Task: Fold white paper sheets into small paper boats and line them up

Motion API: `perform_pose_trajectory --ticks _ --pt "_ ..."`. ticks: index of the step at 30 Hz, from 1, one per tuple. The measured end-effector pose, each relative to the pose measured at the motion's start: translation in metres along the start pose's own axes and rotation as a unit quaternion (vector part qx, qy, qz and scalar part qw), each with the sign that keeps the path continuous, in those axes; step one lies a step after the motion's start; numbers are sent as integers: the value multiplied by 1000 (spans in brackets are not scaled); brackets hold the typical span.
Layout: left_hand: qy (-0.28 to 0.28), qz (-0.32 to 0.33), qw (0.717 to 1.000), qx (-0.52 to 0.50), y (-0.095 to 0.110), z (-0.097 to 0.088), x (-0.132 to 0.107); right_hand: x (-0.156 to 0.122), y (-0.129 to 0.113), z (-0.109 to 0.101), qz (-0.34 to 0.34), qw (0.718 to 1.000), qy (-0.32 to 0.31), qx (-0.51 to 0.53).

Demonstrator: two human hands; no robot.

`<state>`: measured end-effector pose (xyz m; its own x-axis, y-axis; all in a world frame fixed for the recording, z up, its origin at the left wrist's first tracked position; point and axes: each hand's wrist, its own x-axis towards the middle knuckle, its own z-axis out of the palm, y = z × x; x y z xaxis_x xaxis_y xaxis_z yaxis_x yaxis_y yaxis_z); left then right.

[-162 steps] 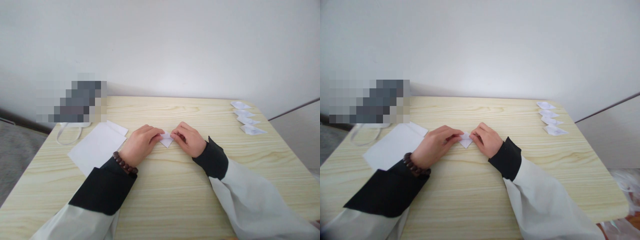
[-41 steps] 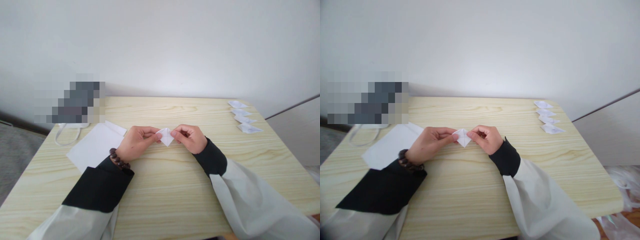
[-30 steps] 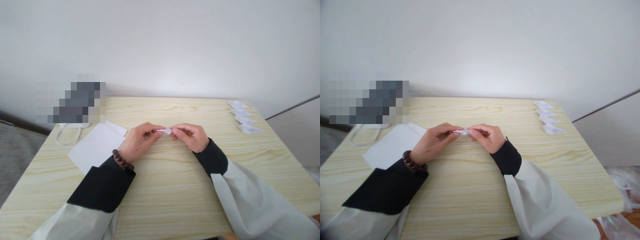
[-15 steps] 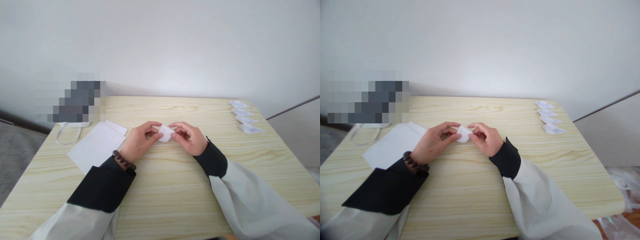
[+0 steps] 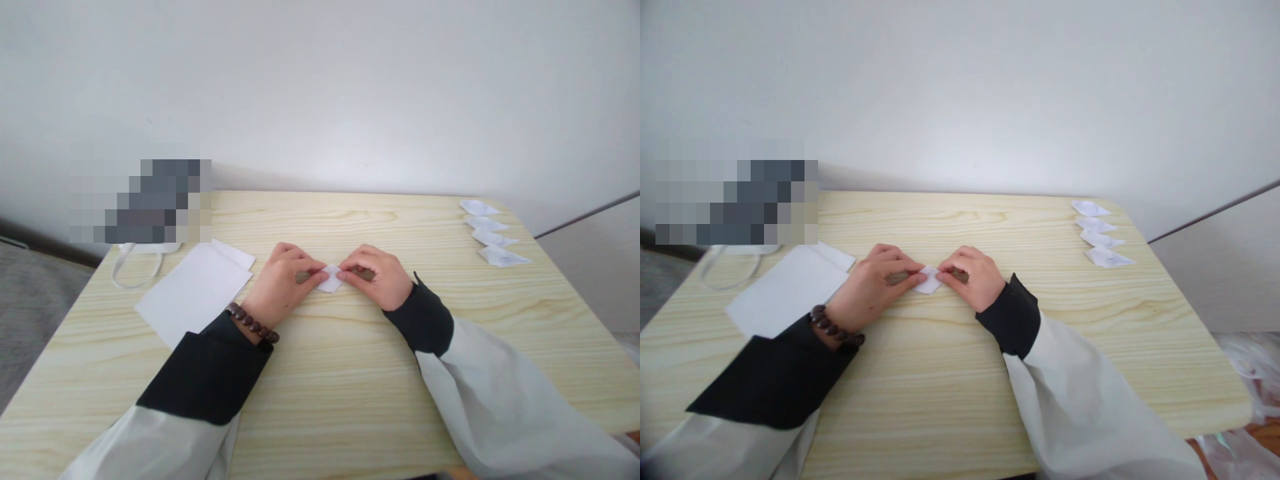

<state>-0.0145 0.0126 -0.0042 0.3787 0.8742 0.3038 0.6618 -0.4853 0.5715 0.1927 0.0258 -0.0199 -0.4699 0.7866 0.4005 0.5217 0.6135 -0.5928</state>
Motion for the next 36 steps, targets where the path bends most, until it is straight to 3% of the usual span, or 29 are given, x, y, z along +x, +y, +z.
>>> perform_pose_trajectory --ticks 6,13,18,23,29,36 --pt "-31 75 996 29 -4 -4 -1 -1 -1 1 -58 998 6 -17" --pt "-47 89 990 96 2 -2 -3 0 3 -2 -140 989 10 -49" --pt "-19 145 977 154 6 -1 -10 -2 9 -4 -203 975 -8 -87" --pt "-19 180 967 181 5 -3 -15 -6 8 -3 -207 970 -16 -125" --pt "-6 140 960 241 17 -6 -16 -11 4 -3 -199 968 0 -153" --pt "37 44 979 198 22 3 -14 -20 4 2 -173 975 47 -128"
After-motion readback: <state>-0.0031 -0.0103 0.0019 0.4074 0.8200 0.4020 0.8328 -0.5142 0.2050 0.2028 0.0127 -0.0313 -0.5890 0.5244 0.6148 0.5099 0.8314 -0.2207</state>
